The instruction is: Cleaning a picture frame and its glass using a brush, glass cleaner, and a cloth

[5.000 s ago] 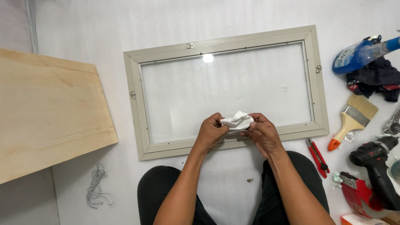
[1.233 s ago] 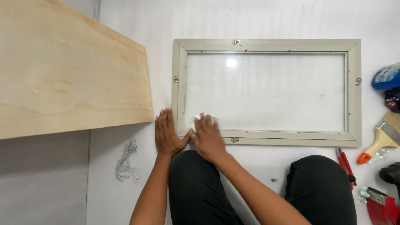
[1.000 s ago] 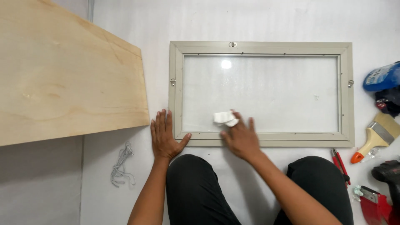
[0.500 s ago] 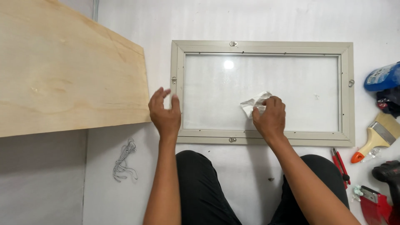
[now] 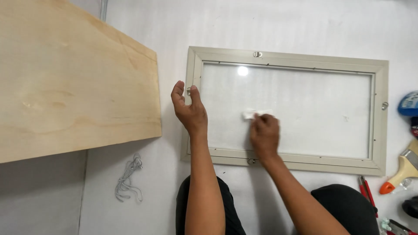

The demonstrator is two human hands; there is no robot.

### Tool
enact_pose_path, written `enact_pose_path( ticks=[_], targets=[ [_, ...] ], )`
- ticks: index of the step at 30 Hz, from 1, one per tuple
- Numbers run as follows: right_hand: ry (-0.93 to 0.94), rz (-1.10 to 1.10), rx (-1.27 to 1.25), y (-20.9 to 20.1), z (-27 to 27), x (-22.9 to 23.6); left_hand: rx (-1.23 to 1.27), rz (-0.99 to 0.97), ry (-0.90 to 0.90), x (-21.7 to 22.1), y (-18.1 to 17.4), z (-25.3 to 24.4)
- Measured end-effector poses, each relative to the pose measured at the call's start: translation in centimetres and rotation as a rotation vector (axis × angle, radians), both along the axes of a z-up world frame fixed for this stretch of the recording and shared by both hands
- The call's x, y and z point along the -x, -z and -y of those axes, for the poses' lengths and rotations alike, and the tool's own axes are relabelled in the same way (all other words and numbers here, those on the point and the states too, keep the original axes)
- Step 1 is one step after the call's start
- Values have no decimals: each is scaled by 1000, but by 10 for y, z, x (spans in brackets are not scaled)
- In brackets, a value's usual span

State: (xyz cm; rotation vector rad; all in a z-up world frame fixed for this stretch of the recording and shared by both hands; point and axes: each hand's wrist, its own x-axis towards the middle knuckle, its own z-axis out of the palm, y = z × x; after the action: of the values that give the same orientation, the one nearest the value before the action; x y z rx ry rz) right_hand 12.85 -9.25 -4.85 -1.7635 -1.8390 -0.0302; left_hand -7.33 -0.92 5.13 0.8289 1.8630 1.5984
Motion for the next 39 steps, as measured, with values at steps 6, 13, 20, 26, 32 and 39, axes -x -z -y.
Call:
enact_pose_path(
  ticks=[6, 13, 20, 26, 32, 39],
  targets=[
    [-540, 3, 43, -21, -8, 116, 117, 109, -107, 30, 26, -8],
    [-304, 43, -203, 21, -171, 50, 156, 251, -63, 27, 2, -8],
    [-1021, -45, 133, -15, -50, 71, 242, 268, -31, 33, -7, -5],
    [-870, -55, 126, -8, -174, 60, 250, 296, -7, 33, -10, -4],
    [-555, 48, 124, 6, -130, 77, 313, 252, 34, 36, -2, -5],
    [-525, -82, 279, -33, -23, 20, 461, -240, 360, 24, 6, -5]
  ],
)
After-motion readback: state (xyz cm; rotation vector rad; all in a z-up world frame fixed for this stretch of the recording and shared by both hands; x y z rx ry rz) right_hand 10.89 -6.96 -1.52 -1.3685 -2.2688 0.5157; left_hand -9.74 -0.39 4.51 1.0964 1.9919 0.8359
